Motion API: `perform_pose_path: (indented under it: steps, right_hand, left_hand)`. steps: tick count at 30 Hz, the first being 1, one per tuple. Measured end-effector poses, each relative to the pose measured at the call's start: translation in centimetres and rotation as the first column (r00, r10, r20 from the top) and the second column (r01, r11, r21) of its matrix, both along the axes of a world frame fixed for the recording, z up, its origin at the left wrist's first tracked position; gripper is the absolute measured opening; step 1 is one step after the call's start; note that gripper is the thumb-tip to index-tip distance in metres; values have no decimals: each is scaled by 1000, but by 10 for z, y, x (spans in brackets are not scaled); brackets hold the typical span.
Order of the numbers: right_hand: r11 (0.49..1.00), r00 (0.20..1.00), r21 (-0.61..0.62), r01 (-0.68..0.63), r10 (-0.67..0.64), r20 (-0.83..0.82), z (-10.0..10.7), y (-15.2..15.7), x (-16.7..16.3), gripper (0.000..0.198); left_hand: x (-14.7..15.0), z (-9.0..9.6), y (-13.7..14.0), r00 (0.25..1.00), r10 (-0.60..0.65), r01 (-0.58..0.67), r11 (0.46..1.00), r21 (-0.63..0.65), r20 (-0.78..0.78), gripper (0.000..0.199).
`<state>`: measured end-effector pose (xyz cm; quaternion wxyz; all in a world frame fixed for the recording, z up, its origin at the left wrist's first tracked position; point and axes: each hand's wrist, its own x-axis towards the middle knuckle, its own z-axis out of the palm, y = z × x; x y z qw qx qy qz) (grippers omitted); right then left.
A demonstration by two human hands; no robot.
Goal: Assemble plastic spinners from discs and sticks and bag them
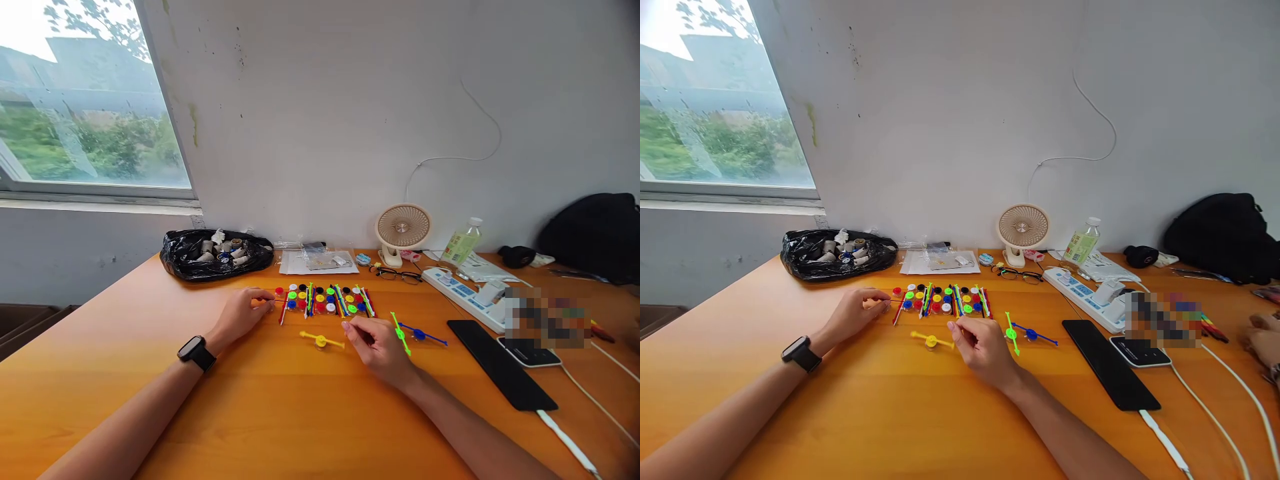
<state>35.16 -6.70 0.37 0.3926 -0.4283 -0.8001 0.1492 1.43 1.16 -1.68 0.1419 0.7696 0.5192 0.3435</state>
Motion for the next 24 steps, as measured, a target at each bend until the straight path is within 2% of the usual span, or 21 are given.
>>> perform_pose_path:
  steps: [4, 9, 13, 16, 19, 24]
  right_hand:
    - [1000, 1000, 10, -6, 6, 19, 1, -1, -1, 41]
    - [1000, 1000, -5, -21, 21, 21, 1, -1, 0, 42]
    - [1000, 999, 1, -22, 22, 25, 0, -1, 0, 39]
    - [1000, 1000, 2, 8, -8, -6, 3, 0, -1, 28]
    - [999, 999, 22, 24, -23, -47, 6, 1, -1, 19]
    - [998, 1000, 63, 2, -1, -15, 10, 2, -2, 13]
  left_hand:
    - [1, 2, 0, 999, 27, -27, 1000, 15, -21, 20]
    - [0, 0, 3, 999, 19, -20, 999, 29, 32, 22]
    - [4, 6, -3, 993, 36, -55, 985, 165, 115, 23]
    - [15, 16, -15, 980, -31, -26, 959, 283, 196, 21]
    - [26, 24, -27, 973, -109, 23, 925, 379, 206, 17]
    - [36, 25, -38, 978, -144, 69, 909, 411, 154, 16]
